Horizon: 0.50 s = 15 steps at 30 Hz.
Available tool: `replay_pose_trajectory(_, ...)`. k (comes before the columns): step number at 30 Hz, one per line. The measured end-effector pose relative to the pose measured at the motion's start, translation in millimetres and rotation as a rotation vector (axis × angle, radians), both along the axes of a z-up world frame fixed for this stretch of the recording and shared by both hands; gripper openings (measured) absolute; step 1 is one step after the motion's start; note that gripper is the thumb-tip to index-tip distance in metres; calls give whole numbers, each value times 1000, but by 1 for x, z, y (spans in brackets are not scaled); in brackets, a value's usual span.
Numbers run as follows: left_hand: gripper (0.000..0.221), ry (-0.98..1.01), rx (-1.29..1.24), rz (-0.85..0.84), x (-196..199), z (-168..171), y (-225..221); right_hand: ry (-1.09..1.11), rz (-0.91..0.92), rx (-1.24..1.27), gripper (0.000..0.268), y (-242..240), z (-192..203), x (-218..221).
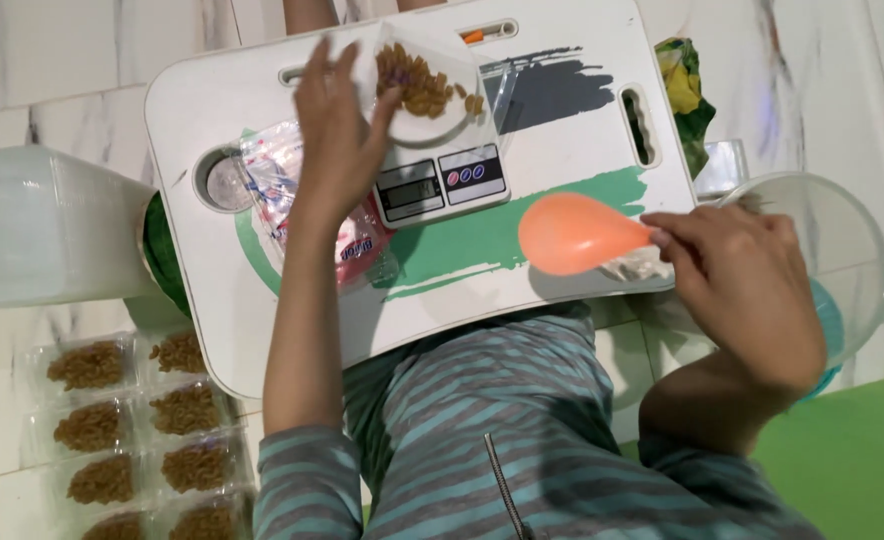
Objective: Portioning macaroni from a large bowl into small plastic bags using a spoon and a digital scale on a portable desk.
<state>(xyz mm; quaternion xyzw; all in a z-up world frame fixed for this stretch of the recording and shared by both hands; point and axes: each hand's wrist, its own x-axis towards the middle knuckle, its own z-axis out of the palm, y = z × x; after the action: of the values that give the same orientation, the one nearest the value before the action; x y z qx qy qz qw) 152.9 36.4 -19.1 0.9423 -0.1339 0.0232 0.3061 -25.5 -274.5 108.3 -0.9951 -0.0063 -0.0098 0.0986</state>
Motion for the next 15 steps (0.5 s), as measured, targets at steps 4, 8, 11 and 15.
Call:
replay_pose_trajectory(4, 63, 0, -94, 90, -60, -21, 24, 169, 54, 66, 25, -3, -6, -5)
replay_pose_trajectory(8, 71, 192, 132, 185, -93, -37, 36, 341, -10, 108, 26, -4, -10, -10)
replay_pose_trajectory(11, 77, 149, 269, 195, -100, -55, 49, 385, -125, 90, 26, -7, -13, -16)
replay_pose_trajectory(15, 76, 83, 276, 181, -104, -63, 58, 375, -146, 75, 28, -18, -12, -22)
